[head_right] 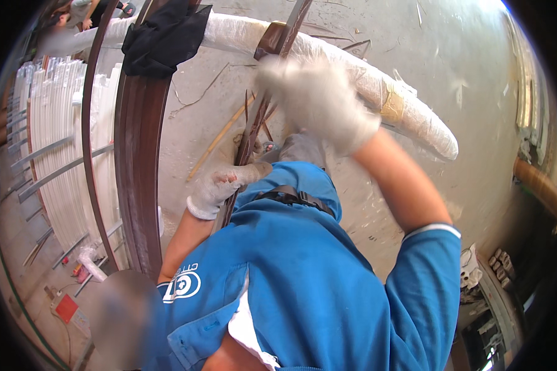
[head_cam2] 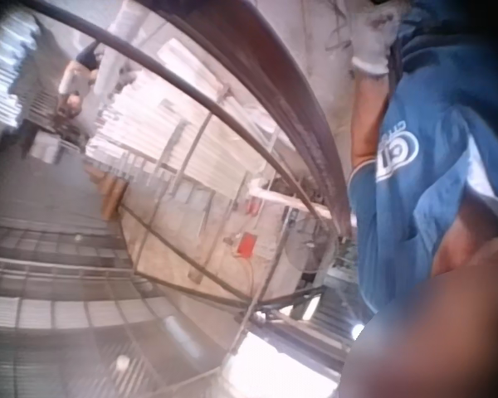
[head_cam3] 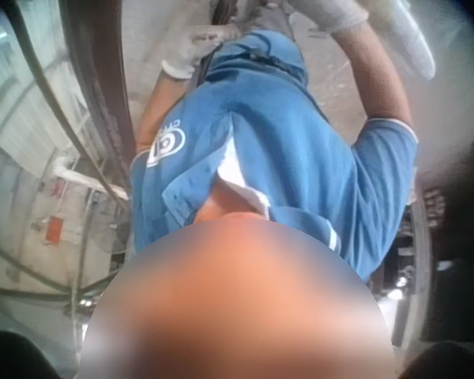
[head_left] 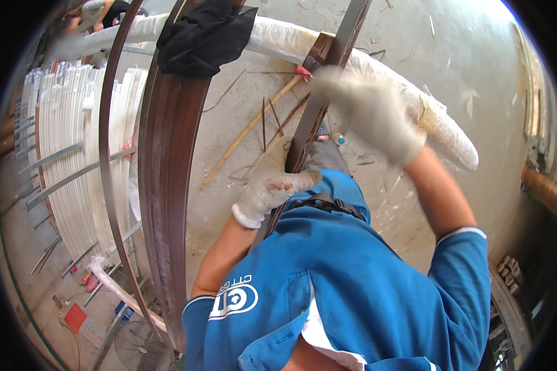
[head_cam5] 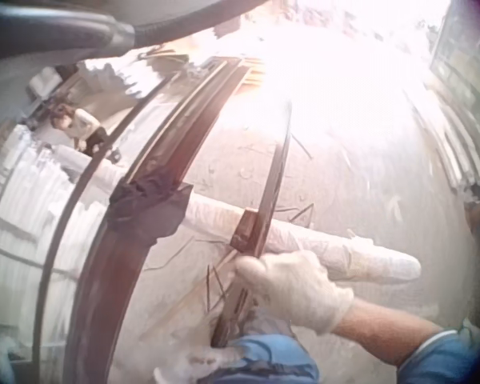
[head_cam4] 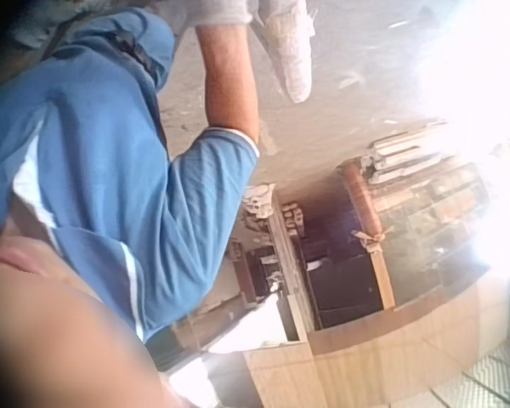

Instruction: The person scrapes a long curved wooden strip with a small handheld tool, removing thin shavings along its length. The person holds the strip with one hand and scrapes with the other, occasionally repositioning the strip to continue the work.

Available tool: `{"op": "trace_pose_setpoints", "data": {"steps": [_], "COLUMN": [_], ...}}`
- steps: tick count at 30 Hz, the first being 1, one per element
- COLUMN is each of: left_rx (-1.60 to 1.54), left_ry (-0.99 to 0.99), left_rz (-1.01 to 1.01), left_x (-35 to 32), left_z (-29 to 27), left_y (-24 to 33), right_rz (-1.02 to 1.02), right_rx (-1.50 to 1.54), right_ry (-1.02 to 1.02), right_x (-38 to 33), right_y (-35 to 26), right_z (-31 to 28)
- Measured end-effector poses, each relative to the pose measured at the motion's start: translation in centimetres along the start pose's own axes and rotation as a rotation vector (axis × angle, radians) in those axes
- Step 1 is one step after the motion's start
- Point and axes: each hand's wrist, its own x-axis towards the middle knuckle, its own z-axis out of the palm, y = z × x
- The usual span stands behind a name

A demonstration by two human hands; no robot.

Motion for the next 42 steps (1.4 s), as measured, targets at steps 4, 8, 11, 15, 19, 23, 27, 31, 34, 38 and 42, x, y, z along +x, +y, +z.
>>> {"op": "trace_pose_setpoints", "data": {"steps": [4,8,11,15,19,23,27,31,34,38,42], "left_rx": [-0.002,0.161,0.222,-0.042,-0.063,0.425,0.56,0.711,0.841,0.975,1.049], "left_ry": [0.113,0.165,0.185,0.324,0.302,0.431,0.557,0.486,0.562,0.612,0.657], "left_rz": [-0.115,-0.34,-0.55,-0.644,-0.664,-0.605,-0.493,-0.53,-0.556,-0.627,-0.737], "left_x": [-1.3,-6.6,-14.3,-23.1,-27.3,-27.5,-28.1,-28.2,-28.8,-29.7,-29.3], "left_z": [0.7,0.1,-1.1,-0.7,-0.2,0.7,1.6,2.0,3.2,5.3,8.1], "left_y": [0.5,0.7,0.9,0.5,-0.7,-3.3,-4.5,-6.0,-7.1,-8.0,-7.9], "right_rz": [0.01,0.238,0.31,0.212,0.305,0.349,0.434,0.399,0.307,0.257,0.347], "right_rx": [0.506,0.647,0.722,0.471,0.475,0.354,0.488,0.383,0.281,0.027,-0.205], "right_ry": [0.019,0.257,0.23,0.309,0.361,0.326,0.323,0.381,0.348,0.295,0.147], "right_x": [-2.9,-0.5,0.6,2.7,4.9,5.0,4.3,4.7,5.7,7.4,6.8], "right_y": [-2.7,1.6,2.7,3.8,7.2,9.2,10.1,12.0,13.5,14.8,15.9], "right_z": [0.6,1.7,2.0,0.7,-0.6,-0.7,-1.0,-1.1,-1.1,-1.3,-1.0]}}
